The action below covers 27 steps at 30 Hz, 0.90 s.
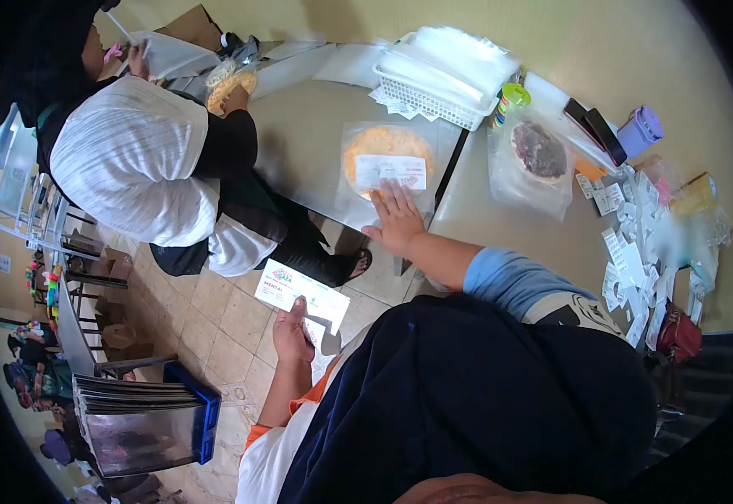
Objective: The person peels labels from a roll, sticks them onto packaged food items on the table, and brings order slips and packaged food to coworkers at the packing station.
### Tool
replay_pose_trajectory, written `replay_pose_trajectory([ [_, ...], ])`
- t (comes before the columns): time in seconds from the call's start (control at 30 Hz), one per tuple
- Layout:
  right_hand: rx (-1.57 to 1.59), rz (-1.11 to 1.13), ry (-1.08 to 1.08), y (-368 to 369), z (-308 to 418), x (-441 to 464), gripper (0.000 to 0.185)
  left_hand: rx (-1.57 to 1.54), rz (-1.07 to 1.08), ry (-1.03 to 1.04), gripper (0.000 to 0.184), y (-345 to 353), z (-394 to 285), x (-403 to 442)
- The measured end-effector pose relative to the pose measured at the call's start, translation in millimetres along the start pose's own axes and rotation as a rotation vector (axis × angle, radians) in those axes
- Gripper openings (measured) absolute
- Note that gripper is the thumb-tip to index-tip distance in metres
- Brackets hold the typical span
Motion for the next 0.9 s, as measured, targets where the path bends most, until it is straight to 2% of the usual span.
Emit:
replay_pose_trajectory([
  [0.17,0.062,0.183,0.072,-15.7,-14.5,33.3,0.073,0.002,0.032,0.021,0.027,-1.1,2.1,-1.3],
  [0.3,0.04,0.205,0.066,-23.6,-18.8,36.6,0.073,0.006,0.011,0.004,0.026,-0.3,2.5,-2.2],
  [0.4,0.049,-0.066,0.03,-21.7,-14.8,22.3,0.07,0.017,-0.003,0.005,0.025,3.0,0.3,-3.7],
  [0.5,0.225,-0.025,-0.101,-15.0,-2.7,-7.6,0.051,0.024,-0.007,0.031,0.024,0.0,-2.4,-4.4],
  [0.6,0.358,-0.312,-0.212,-40.7,-9.7,-47.1,0.027,0.011,0.001,0.061,0.024,-5.3,-4.7,-1.3],
  [0.7,0.458,-0.349,0.221,-49.9,-47.4,-59.9,0.016,0.012,0.002,0.064,0.024,-7.8,-5.7,2.0],
  [0.73,0.541,-0.206,0.248,-43.4,-55.8,-57.6,0.017,0.005,0.004,0.055,0.024,-6.8,-5.0,3.1],
  [0.83,0.416,-0.31,-0.253,-33.5,-28.2,-58.2,0.022,0.017,0.024,0.045,0.024,0.5,-3.8,7.9],
  [0.87,0.256,-0.186,-0.309,-27.0,-15.0,-56.5,0.043,0.027,0.032,0.046,0.024,4.3,-2.9,9.7],
  [0.9,0.198,-0.18,-0.241,-24.6,-11.3,-53.7,0.048,0.028,0.037,0.042,0.024,8.3,-2.5,10.3],
])
Point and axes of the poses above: each hand's wrist, its own x-axis towards the middle knuckle, its own y-axis out of the palm, z = x × y, the point moved 6 cm from there along x, towards the middle knuckle, and after that the axes turned 13 degrees about z, right-handed, at the moved point
